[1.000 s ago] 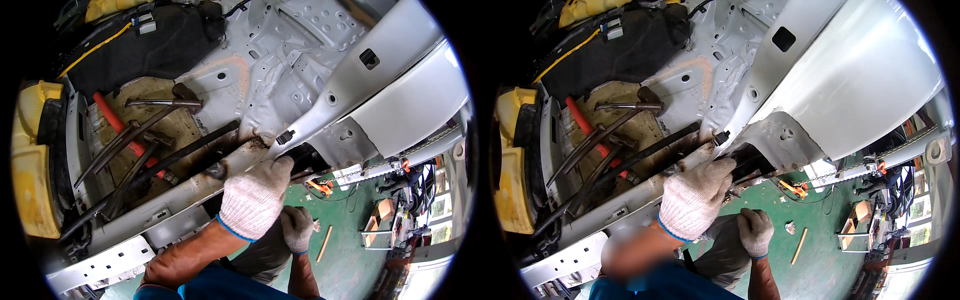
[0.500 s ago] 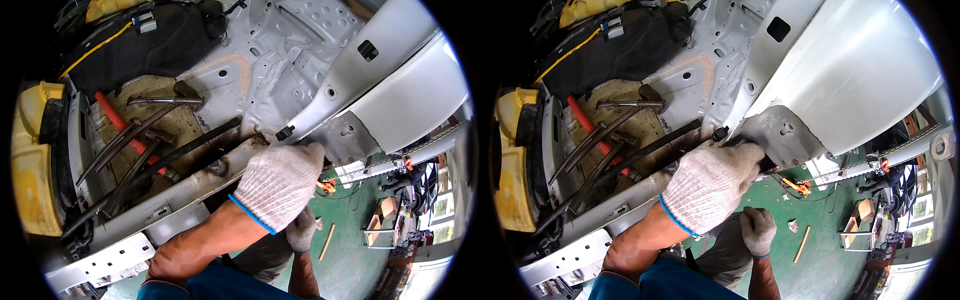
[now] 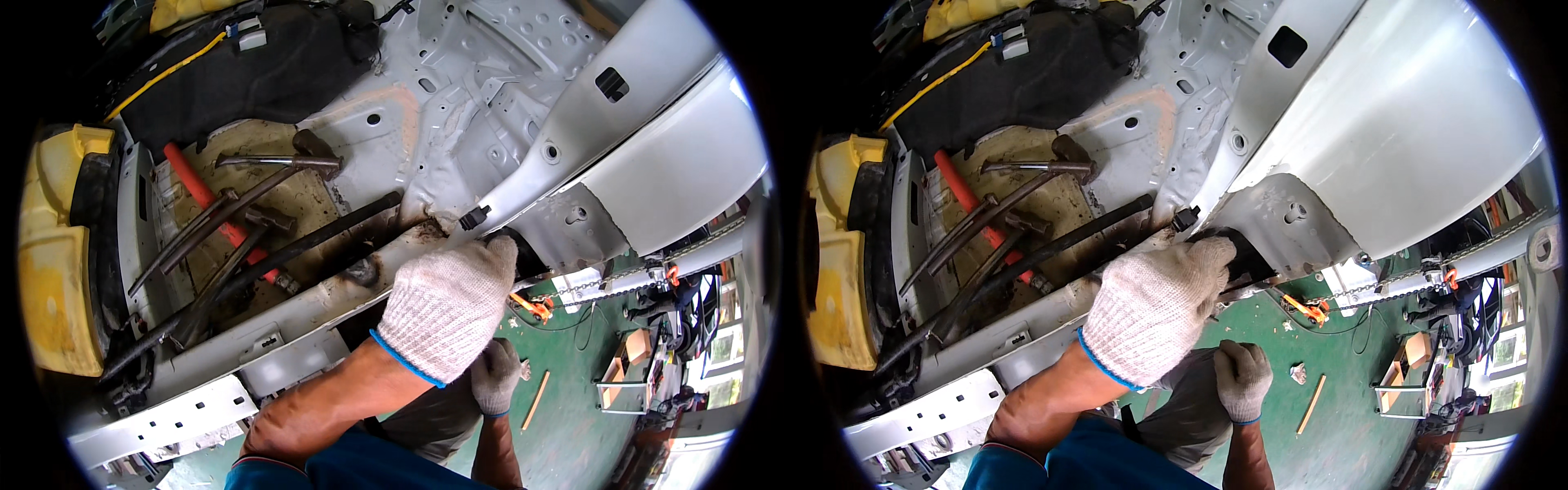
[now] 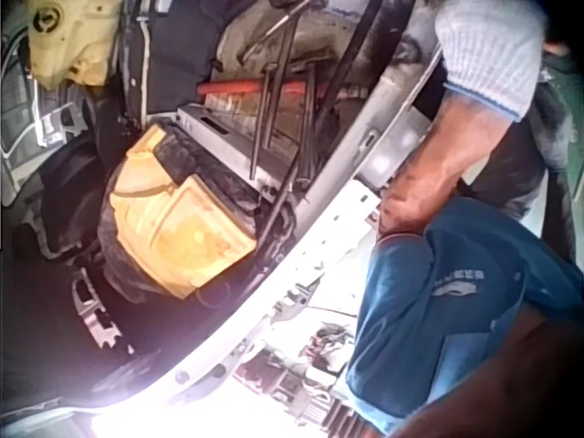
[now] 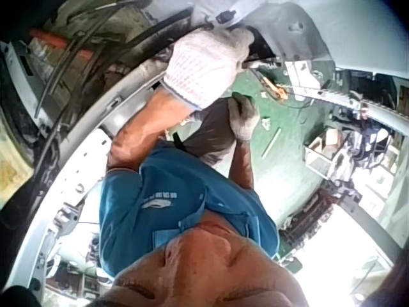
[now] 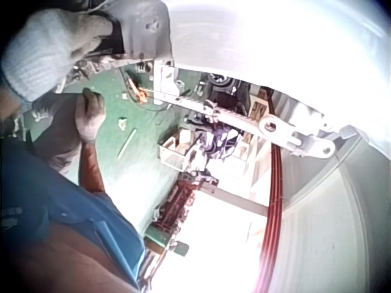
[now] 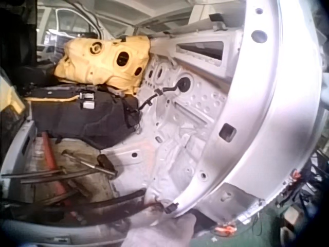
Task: The person works on the front section of a white car body in a workshop. They handle small metal fasteners and a black plastic clip, then repeatedly rub and scrape a seam on the car's frame with gloved hands. Tools and debris are visible on the floor and workbench.
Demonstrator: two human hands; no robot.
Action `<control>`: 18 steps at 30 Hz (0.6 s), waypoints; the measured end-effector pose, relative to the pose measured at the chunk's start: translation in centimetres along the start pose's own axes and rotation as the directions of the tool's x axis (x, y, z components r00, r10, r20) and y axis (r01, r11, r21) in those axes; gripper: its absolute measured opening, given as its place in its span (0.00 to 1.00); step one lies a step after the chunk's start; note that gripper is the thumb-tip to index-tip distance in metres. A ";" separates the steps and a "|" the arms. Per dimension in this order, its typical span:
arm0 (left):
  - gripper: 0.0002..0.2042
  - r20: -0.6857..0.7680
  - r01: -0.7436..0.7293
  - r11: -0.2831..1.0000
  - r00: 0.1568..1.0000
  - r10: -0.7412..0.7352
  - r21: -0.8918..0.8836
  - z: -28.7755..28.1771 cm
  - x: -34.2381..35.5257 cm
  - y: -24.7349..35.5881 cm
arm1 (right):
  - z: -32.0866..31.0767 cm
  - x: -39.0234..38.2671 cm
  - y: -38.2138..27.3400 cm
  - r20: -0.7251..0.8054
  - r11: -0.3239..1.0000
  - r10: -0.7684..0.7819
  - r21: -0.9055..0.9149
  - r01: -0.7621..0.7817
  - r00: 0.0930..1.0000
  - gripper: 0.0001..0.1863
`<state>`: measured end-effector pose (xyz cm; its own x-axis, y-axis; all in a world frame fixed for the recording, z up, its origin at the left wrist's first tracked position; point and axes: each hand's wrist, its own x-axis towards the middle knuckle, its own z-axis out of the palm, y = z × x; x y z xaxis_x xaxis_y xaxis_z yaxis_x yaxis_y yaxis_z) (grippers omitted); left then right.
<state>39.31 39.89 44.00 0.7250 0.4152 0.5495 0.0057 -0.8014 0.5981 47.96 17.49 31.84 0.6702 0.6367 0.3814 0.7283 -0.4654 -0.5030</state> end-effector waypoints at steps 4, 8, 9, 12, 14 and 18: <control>0.08 -0.034 -0.086 0.996 0.996 0.085 -0.021 0.0 1.2 -0.3 | -0.1 -0.1 0.3 0.011 1.000 0.008 -0.002 -0.008 1.000 0.08; 0.04 -0.023 -0.116 0.993 0.993 0.115 -0.005 -0.1 1.7 -0.4 | 0.3 -0.2 0.3 -0.003 1.000 -0.001 0.028 0.001 1.000 0.08; 0.04 -0.019 -0.118 0.993 0.993 0.118 0.001 -0.1 1.6 -0.5 | 0.2 -0.2 0.2 0.000 1.000 0.006 0.017 -0.006 1.000 0.08; 0.04 0.018 -0.073 0.997 0.997 0.073 -0.023 0.6 0.3 -1.1 | 0.3 -0.3 0.5 -0.008 1.000 0.014 0.021 -0.014 1.000 0.09; 0.07 0.036 0.036 0.999 0.999 -0.036 -0.007 1.0 -2.0 -1.5 | 0.2 -0.3 0.7 -0.018 0.999 0.023 0.023 -0.023 1.000 0.08; 0.18 0.063 0.216 0.971 0.973 -0.223 0.105 7.9 -9.0 -5.3 | 0.4 0.0 -0.1 -0.026 0.998 0.058 0.023 -0.058 0.998 0.08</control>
<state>38.22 36.96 31.27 0.7475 0.5555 0.3643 0.2343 -0.7337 0.6378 47.83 17.74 31.56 0.7151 0.5920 0.3718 0.6849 -0.4869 -0.5421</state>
